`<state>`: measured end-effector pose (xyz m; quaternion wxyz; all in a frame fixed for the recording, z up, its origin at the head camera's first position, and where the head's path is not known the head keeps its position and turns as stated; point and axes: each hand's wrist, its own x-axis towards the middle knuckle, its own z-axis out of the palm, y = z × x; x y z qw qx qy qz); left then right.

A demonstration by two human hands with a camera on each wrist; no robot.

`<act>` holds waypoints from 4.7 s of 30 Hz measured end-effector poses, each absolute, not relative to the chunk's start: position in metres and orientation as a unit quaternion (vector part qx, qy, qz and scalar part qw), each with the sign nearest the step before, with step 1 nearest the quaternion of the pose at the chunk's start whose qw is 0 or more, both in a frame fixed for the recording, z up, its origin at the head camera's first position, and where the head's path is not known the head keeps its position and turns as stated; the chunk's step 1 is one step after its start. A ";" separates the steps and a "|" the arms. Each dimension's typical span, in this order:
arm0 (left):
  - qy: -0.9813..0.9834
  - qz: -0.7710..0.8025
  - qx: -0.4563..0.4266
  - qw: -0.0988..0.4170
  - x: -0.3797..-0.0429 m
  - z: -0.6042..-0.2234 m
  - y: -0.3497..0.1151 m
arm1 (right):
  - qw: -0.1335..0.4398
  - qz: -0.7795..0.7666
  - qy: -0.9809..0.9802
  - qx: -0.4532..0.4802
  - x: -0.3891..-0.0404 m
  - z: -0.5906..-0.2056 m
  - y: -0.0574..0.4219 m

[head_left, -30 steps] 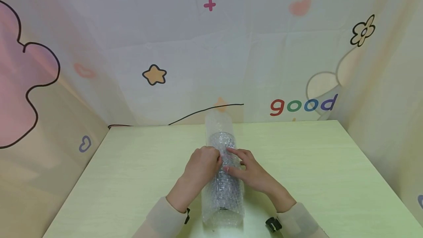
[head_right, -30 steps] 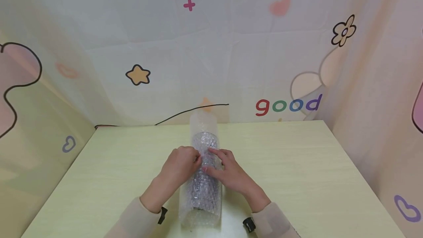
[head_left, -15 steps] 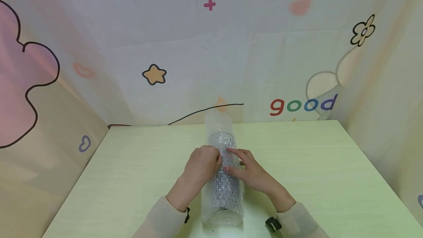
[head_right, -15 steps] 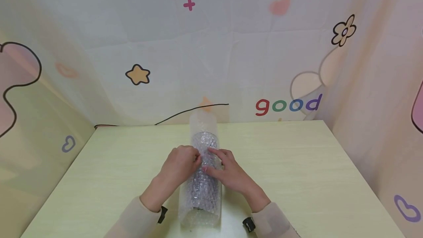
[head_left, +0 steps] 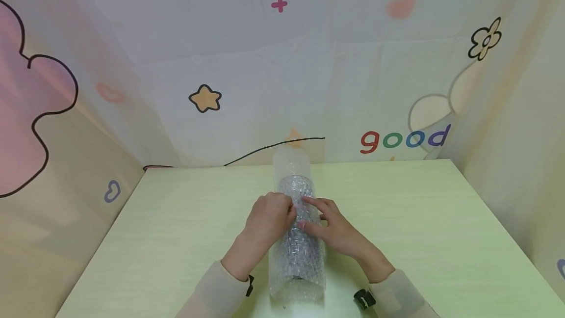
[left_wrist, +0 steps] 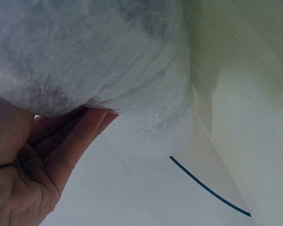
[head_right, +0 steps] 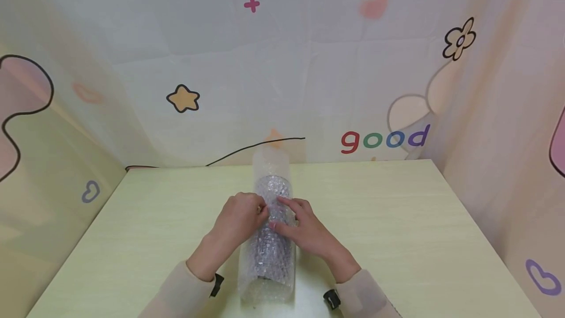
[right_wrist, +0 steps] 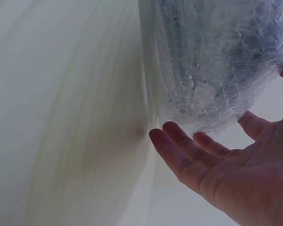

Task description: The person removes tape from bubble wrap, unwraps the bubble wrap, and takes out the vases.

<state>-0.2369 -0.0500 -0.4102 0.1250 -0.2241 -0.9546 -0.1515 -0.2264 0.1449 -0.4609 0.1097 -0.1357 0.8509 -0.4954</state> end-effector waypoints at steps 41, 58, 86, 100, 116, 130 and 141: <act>-0.953 -0.168 -0.214 0.132 -0.239 -0.411 -0.052 | 0.113 -0.507 0.846 -0.123 -0.226 -0.461 0.142; -0.952 -0.183 -0.213 0.125 -0.239 -0.413 -0.054 | 0.114 -0.505 0.847 -0.120 -0.226 -0.461 0.141; -0.943 -0.257 -0.192 0.085 -0.237 -0.415 -0.063 | 0.110 -0.508 0.846 -0.120 -0.225 -0.461 0.141; -0.942 -0.271 -0.188 0.069 -0.237 -0.415 -0.066 | 0.111 -0.508 0.846 -0.117 -0.225 -0.461 0.140; -0.936 -0.276 -0.198 0.090 -0.235 -0.415 -0.069 | 0.113 -0.508 0.845 -0.120 -0.225 -0.460 0.141; -0.932 -0.287 -0.198 0.095 -0.237 -0.415 -0.071 | 0.112 -0.506 0.846 -0.121 -0.226 -0.462 0.141; -0.933 -0.300 -0.183 0.079 -0.238 -0.414 -0.076 | 0.114 -0.510 0.844 -0.119 -0.226 -0.460 0.141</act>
